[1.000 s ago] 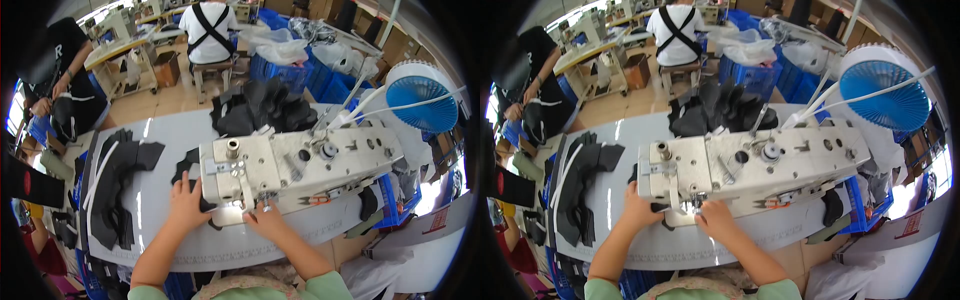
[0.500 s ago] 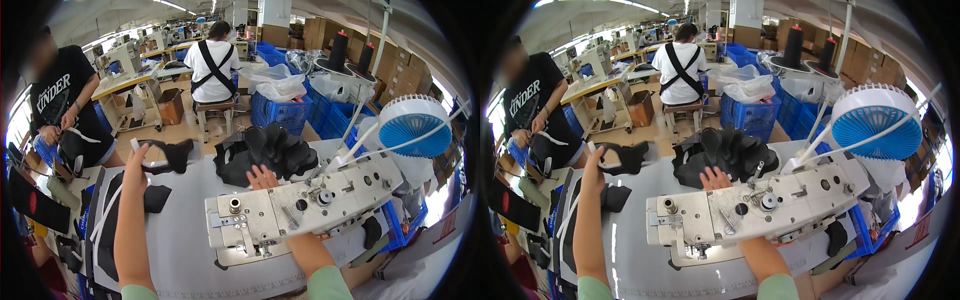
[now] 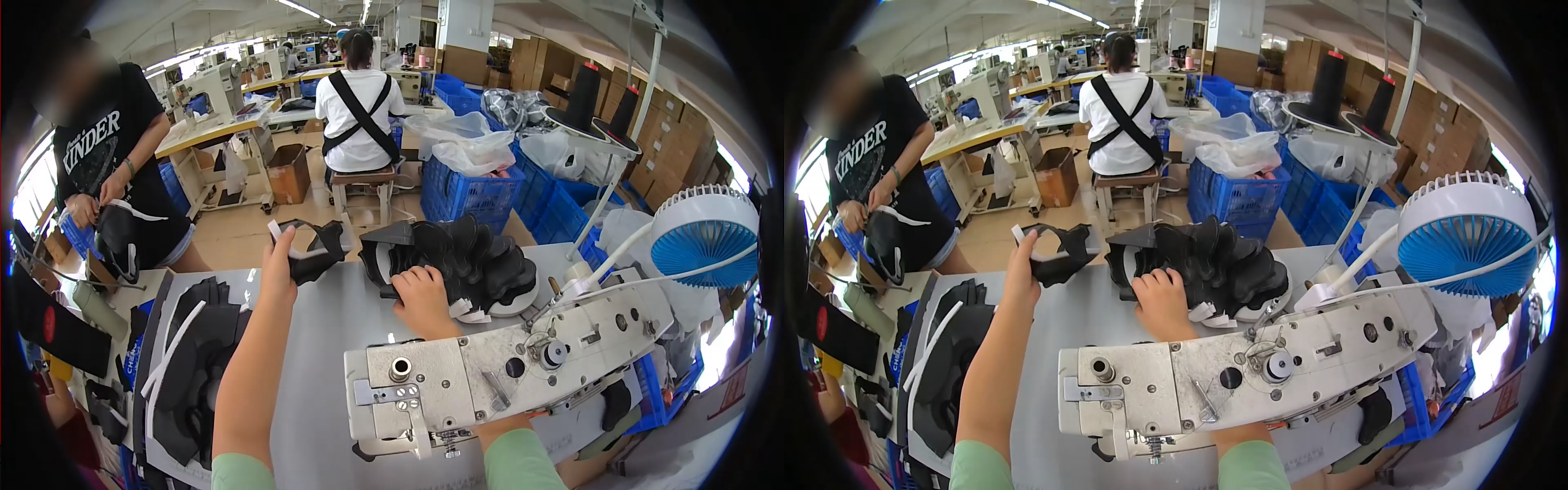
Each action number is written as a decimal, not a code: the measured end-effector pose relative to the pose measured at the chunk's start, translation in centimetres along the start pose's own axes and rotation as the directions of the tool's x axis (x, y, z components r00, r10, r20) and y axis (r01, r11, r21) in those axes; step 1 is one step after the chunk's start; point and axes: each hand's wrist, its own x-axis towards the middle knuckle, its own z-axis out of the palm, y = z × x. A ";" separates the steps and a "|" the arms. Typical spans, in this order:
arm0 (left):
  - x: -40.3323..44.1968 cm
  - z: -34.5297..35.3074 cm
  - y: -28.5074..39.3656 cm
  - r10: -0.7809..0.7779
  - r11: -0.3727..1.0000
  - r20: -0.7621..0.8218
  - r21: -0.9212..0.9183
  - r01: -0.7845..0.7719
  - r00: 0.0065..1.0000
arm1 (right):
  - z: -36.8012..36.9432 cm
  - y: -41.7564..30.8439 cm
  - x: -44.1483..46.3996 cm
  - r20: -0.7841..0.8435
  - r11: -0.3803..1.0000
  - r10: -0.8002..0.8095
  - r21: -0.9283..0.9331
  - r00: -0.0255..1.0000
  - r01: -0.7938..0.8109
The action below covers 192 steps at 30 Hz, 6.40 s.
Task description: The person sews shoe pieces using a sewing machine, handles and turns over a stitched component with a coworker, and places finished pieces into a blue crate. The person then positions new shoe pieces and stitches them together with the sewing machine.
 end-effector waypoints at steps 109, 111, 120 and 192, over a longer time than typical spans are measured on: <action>-2.8 3.3 -10.4 -0.275 0.897 0.309 0.423 0.127 0.910 | -4.5 13.9 -7.6 0.199 0.012 0.899 0.879 0.390 -0.476; -2.8 3.6 -10.2 -0.367 0.920 0.260 0.243 0.307 0.893 | -4.9 13.3 -7.3 0.112 0.168 0.883 0.832 0.456 -0.529; 0.3 2.7 -15.1 -0.425 0.876 0.291 -0.108 0.470 0.857 | -3.8 14.6 -7.7 0.156 0.026 0.871 0.932 0.466 -0.361; -10.7 -6.0 -1.0 -0.289 0.889 -0.020 -0.376 0.261 0.957 | 5.8 6.8 -7.4 0.697 0.626 0.157 0.477 0.699 -0.617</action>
